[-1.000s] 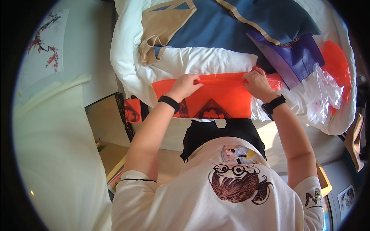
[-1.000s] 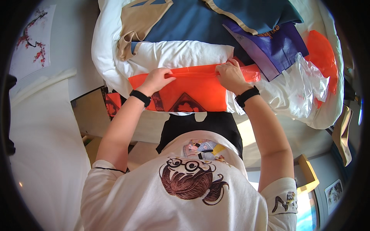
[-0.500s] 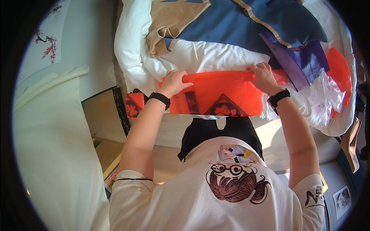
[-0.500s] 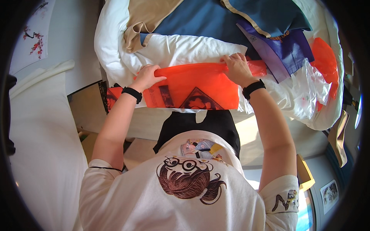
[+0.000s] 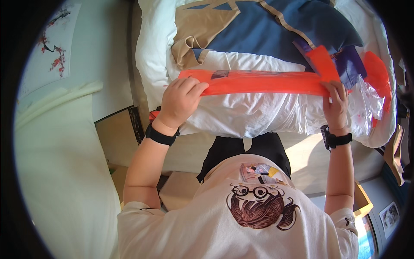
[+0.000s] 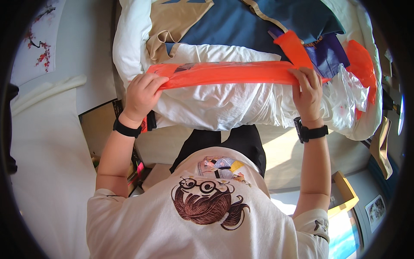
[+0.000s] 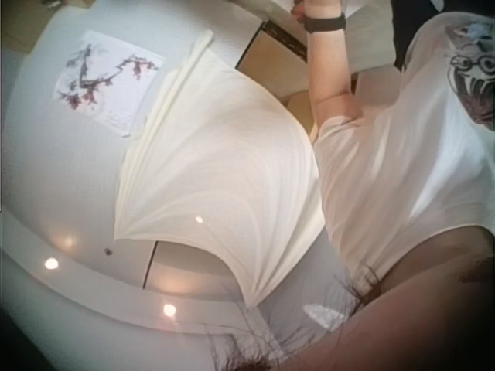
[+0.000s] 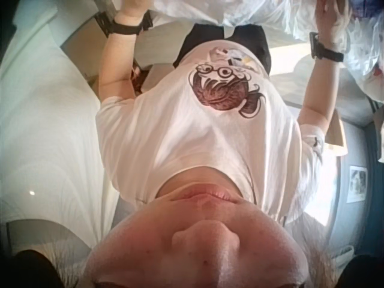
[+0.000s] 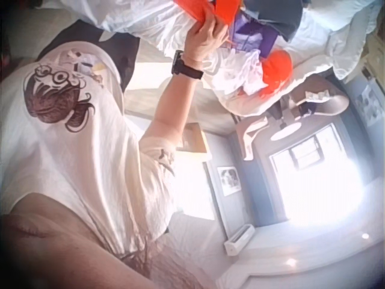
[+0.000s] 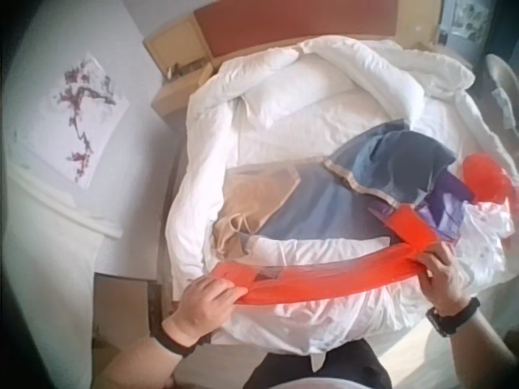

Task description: The person folds several orange and white plastic bags on a bed. They smooth and crease each bag, then place the folded items into a small pile. The person handles the bags one at a time and uses both hands to align and fold them.

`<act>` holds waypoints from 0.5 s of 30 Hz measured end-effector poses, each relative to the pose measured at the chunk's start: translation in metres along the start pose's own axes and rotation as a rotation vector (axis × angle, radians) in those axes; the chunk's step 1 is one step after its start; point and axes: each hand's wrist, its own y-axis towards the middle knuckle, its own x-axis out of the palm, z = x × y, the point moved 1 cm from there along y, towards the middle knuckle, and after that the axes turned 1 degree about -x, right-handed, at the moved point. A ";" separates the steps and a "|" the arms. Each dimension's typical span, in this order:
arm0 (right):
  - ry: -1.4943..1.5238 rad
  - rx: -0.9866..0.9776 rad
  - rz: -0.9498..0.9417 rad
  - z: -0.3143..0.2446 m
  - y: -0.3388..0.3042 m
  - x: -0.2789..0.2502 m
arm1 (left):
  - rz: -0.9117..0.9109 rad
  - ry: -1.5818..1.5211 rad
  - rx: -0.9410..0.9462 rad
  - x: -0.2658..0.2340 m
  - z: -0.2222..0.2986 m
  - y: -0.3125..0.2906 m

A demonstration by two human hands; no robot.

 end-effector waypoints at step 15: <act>0.258 0.602 -0.586 0.074 -0.060 -0.036 | -0.327 -0.721 -0.584 -0.046 -0.033 -0.059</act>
